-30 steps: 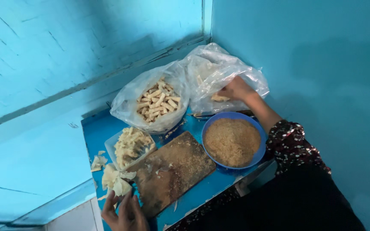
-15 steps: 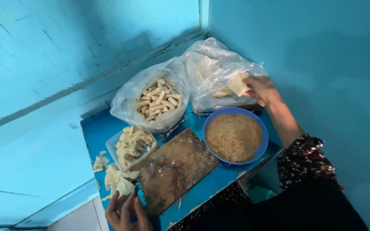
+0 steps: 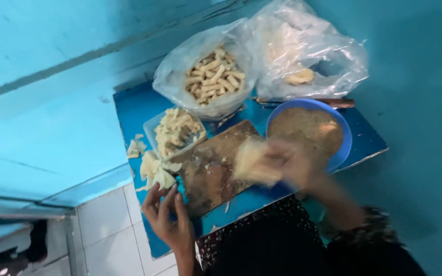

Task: The person takes pieces of dough, presses and flattens them by hand on a wooden board, tears off small portions, and dips the shaped pieces into a blue bowl of brown powder before placing them into a plastic bag with other finished pieces. The person repeats this cycle throughout the episode.

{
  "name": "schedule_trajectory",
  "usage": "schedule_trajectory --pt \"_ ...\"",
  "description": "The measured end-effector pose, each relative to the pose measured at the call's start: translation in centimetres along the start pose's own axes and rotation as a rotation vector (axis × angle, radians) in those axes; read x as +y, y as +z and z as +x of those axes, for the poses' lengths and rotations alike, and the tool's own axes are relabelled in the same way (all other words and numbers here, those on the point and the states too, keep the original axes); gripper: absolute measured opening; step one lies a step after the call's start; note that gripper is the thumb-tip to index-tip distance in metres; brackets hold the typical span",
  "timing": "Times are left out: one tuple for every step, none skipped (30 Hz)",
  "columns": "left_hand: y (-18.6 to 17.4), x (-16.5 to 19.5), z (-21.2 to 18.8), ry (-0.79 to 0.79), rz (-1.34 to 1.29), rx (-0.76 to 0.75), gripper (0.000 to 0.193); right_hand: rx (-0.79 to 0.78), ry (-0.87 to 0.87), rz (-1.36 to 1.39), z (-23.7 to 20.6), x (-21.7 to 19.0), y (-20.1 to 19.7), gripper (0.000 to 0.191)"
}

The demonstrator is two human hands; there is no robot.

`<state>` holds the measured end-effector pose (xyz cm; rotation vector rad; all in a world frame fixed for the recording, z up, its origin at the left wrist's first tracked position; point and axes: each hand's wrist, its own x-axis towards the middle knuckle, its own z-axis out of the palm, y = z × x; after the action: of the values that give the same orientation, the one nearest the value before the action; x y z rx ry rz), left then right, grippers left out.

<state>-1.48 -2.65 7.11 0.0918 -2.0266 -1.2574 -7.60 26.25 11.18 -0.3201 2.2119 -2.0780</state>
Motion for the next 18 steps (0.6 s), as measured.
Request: schedule_trajectory --pt "0.1 0.2 0.0 0.014 -0.010 0.007 0.019 -0.106 -0.147 -0.335 -0.9 0.4 3.0 0.038" --pt "0.0 0.2 -0.1 0.025 -0.015 0.014 0.018 -0.164 -0.180 -0.417 -0.3 1.0 5.9 0.038" --pt "-0.4 0.1 -0.3 0.038 -0.020 0.020 0.018 -0.220 -0.217 -0.496 0.0 1.2 7.7 0.039" --pt "-1.1 -0.1 -0.5 0.029 -0.002 0.024 0.018 -0.181 -0.260 -0.598 0.7 1.1 8.1 0.032" --pt "-1.7 -0.4 -0.6 0.021 0.014 0.027 0.019 -0.138 -0.304 -0.701 1.8 0.9 8.0 0.026" --pt "-2.4 -0.8 -0.8 0.011 0.027 0.027 0.019 -0.093 -0.345 -0.806 2.6 0.5 7.5 0.020" --pt "-3.2 -1.2 -0.8 -0.001 0.033 0.038 0.019 0.010 -0.350 -0.888 3.1 -0.1 6.3 0.017" --pt "-4.0 -1.8 -0.6 -0.013 0.040 0.052 0.018 0.112 -0.358 -0.967 3.6 -0.7 5.3 0.015" --pt "-4.8 -2.1 -0.4 -0.024 0.049 0.058 0.018 0.117 -0.300 -0.897 3.9 -1.1 4.7 0.018" --pt "-5.4 -2.4 -0.3 -0.042 0.051 0.059 0.018 0.123 -0.237 -0.827 3.9 -1.6 4.1 0.021" --pt "-5.7 -2.6 -0.1 -0.057 0.050 0.064 0.018 0.130 -0.180 -0.759 3.8 -1.8 4.2 0.026" --pt "-5.6 -2.8 0.3 -0.068 0.043 0.071 0.018 0.040 -0.188 -0.700 3.7 -1.6 5.1 0.026" --pt "-5.3 -2.9 0.6 -0.072 0.000 0.067 0.018 -0.048 -0.194 -0.641 3.2 -1.3 6.4 0.025" --pt "-5.0 -2.9 0.8 -0.077 -0.039 0.061 0.017 -0.137 -0.198 -0.577 2.6 -1.1 7.6 0.025" --pt "-4.8 -2.8 1.0 -0.080 -0.077 0.055 0.016 -0.151 -0.266 -0.659 2.6 -1.0 8.0 0.023" --pt "-4.7 -2.7 1.2 -0.071 -0.081 0.037 0.017 -0.164 -0.338 -0.742 2.9 -1.0 8.3 0.020" --pt "-4.7 -2.6 1.3 -0.062 -0.085 0.019 0.017 -0.178 -0.410 -0.826 2.9 -1.2 8.3 0.017" --pt "-4.7 -2.5 1.4 -0.057 -0.090 0.004 0.017 -0.079 -0.325 -0.952 3.1 -1.6 7.6 0.017"
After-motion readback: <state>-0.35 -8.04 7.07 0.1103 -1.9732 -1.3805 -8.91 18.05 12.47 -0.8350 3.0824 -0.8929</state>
